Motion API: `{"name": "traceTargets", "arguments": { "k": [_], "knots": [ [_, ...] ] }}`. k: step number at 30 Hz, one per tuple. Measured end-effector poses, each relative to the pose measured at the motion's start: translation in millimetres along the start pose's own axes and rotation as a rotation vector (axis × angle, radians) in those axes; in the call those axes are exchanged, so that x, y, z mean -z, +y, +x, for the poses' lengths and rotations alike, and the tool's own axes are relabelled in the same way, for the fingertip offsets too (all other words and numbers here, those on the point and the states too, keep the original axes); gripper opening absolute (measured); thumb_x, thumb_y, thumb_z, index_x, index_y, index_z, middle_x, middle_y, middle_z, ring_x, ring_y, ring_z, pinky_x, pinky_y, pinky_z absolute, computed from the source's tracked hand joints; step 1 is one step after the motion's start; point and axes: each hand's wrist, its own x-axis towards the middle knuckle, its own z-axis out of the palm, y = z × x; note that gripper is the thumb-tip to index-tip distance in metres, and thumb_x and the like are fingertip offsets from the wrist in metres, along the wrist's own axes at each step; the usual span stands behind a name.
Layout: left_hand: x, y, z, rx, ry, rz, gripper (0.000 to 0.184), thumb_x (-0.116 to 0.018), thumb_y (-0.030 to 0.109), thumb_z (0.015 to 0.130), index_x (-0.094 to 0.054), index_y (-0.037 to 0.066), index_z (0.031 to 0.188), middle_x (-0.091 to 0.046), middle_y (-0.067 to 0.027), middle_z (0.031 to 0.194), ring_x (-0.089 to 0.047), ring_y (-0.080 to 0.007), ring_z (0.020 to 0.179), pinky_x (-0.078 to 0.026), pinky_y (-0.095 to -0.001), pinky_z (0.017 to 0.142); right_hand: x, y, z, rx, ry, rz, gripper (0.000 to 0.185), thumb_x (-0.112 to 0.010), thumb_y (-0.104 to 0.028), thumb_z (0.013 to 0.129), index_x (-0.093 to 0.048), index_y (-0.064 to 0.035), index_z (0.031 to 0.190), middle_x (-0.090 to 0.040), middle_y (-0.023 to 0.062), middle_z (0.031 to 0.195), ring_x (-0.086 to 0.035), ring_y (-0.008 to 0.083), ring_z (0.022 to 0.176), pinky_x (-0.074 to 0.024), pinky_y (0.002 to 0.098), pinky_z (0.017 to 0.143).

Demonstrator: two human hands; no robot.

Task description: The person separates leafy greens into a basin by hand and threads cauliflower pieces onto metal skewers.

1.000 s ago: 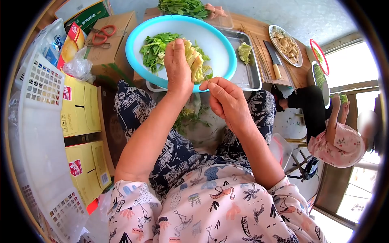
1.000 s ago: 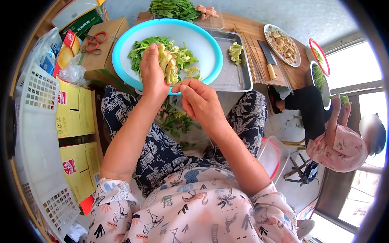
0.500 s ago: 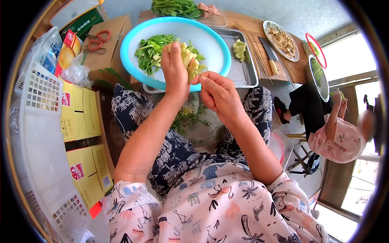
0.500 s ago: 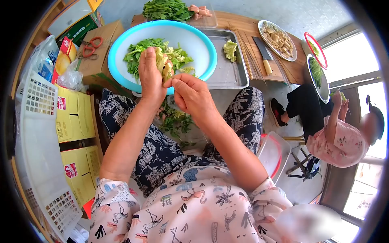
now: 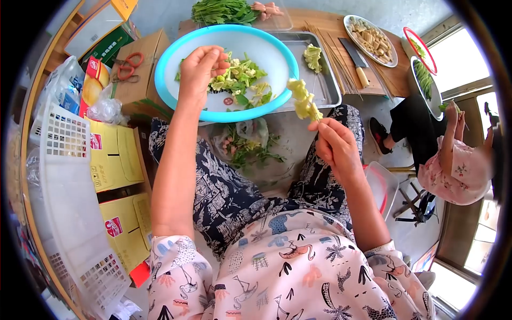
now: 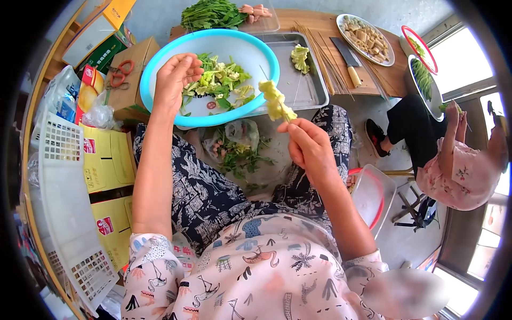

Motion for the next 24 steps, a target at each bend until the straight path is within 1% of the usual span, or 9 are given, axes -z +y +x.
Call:
{"name": "traceTargets", "arguments": {
  "k": [2, 4, 6, 12, 13, 17, 20, 22, 24],
  "knots": [
    [-4.2, 2.7, 11.2, 0.083, -0.145, 0.366, 0.021, -0.055, 0.019, 0.093, -0.062, 0.002, 0.102, -0.065, -0.0060, 0.091, -0.063, -0.0133, 0.078, -0.053, -0.0274, 0.070, 11.7, 3.8, -4.7, -0.020, 0.022, 0.016, 0.023, -0.046, -0.019, 0.097, -0.059, -0.0012, 0.098, -0.037, -0.0054, 0.049, -0.026, 0.0027, 0.039, -0.0193, 0.0191, 0.038],
    [-6.9, -10.7, 25.8, 0.084, -0.238, 0.460, 0.019, -0.055, 0.016, 0.092, -0.065, 0.001, 0.098, -0.066, -0.0059, 0.086, -0.063, -0.0118, 0.077, -0.052, -0.0258, 0.068, 17.1, 6.3, -8.1, -0.022, 0.028, 0.021, 0.022, -0.046, -0.019, 0.097, -0.059, -0.0010, 0.098, -0.037, -0.0055, 0.049, -0.026, 0.0026, 0.039, -0.0193, 0.0192, 0.038],
    [-16.5, -23.9, 34.8, 0.312, -0.445, 0.792, 0.017, -0.057, 0.015, 0.090, -0.067, 0.003, 0.097, -0.066, -0.0080, 0.081, -0.064, -0.0114, 0.076, -0.051, -0.0261, 0.067, 19.8, 6.6, -11.9, -0.032, 0.035, 0.023, 0.022, -0.046, -0.019, 0.097, -0.059, -0.0009, 0.097, -0.037, -0.0055, 0.048, -0.026, 0.0025, 0.039, -0.0200, 0.0192, 0.038],
    [-16.1, -89.5, 52.8, 0.121, -0.883, 1.553, 0.019, -0.060, 0.016, 0.082, -0.070, 0.008, 0.097, -0.068, -0.0134, 0.087, -0.066, -0.0254, 0.082, -0.051, -0.0359, 0.074, 26.9, 12.5, -20.2, -0.018, 0.019, 0.001, 0.022, -0.045, -0.018, 0.097, -0.060, -0.0014, 0.096, -0.039, -0.0051, 0.048, -0.028, 0.0023, 0.039, -0.0213, 0.0189, 0.038],
    [-21.4, -82.5, 48.5, 0.176, -0.867, 1.559, 0.018, -0.061, 0.016, 0.080, -0.071, 0.007, 0.092, -0.068, -0.0145, 0.089, -0.065, -0.0298, 0.085, -0.050, -0.0391, 0.076, 29.6, 12.6, -21.8, -0.017, 0.009, -0.006, 0.022, -0.045, -0.018, 0.097, -0.060, -0.0022, 0.096, -0.039, -0.0054, 0.048, -0.028, 0.0019, 0.040, -0.0215, 0.0184, 0.039],
    [-18.7, -75.8, 49.8, 0.207, -0.888, 1.671, 0.019, -0.063, 0.018, 0.078, -0.071, 0.006, 0.091, -0.068, -0.0148, 0.088, -0.064, -0.0299, 0.085, -0.049, -0.0395, 0.076, 39.9, 13.3, -28.5, -0.023, 0.013, -0.012, 0.022, -0.045, -0.018, 0.097, -0.061, -0.0025, 0.096, -0.039, -0.0059, 0.048, -0.028, 0.0016, 0.040, -0.0215, 0.0180, 0.039],
    [-12.2, -51.2, 47.7, 0.158, -0.619, 1.308, 0.010, -0.069, 0.013, 0.069, -0.064, 0.004, 0.072, -0.065, -0.0121, 0.072, -0.064, -0.0289, 0.070, -0.051, -0.0371, 0.066, 43.9, 12.5, -30.0, -0.038, 0.030, -0.011, 0.022, -0.045, -0.019, 0.098, -0.061, -0.0028, 0.095, -0.038, -0.0063, 0.048, -0.028, 0.0014, 0.040, -0.0213, 0.0179, 0.039],
    [-12.4, -39.1, 47.0, 0.032, -0.533, 1.321, 0.013, -0.070, 0.011, 0.069, -0.059, 0.004, 0.068, -0.064, -0.0087, 0.067, -0.065, -0.0230, 0.065, -0.051, -0.0345, 0.061, 44.8, 14.5, -30.1, -0.020, 0.039, -0.011, 0.022, -0.045, -0.017, 0.098, -0.059, -0.0008, 0.095, -0.038, -0.0056, 0.048, -0.027, 0.0022, 0.038, -0.0205, 0.0184, 0.037],
    [-13.0, -18.9, 40.7, 0.157, -0.381, 1.055, 0.015, -0.069, 0.010, 0.072, -0.056, 0.005, 0.069, -0.061, -0.0067, 0.063, -0.065, -0.0165, 0.063, -0.051, -0.0312, 0.059, 40.8, 13.5, -29.5, -0.024, 0.038, -0.016, 0.022, -0.045, -0.017, 0.098, -0.059, -0.0009, 0.095, -0.038, -0.0056, 0.048, -0.027, 0.0022, 0.038, -0.0207, 0.0184, 0.037]
  ]
}}
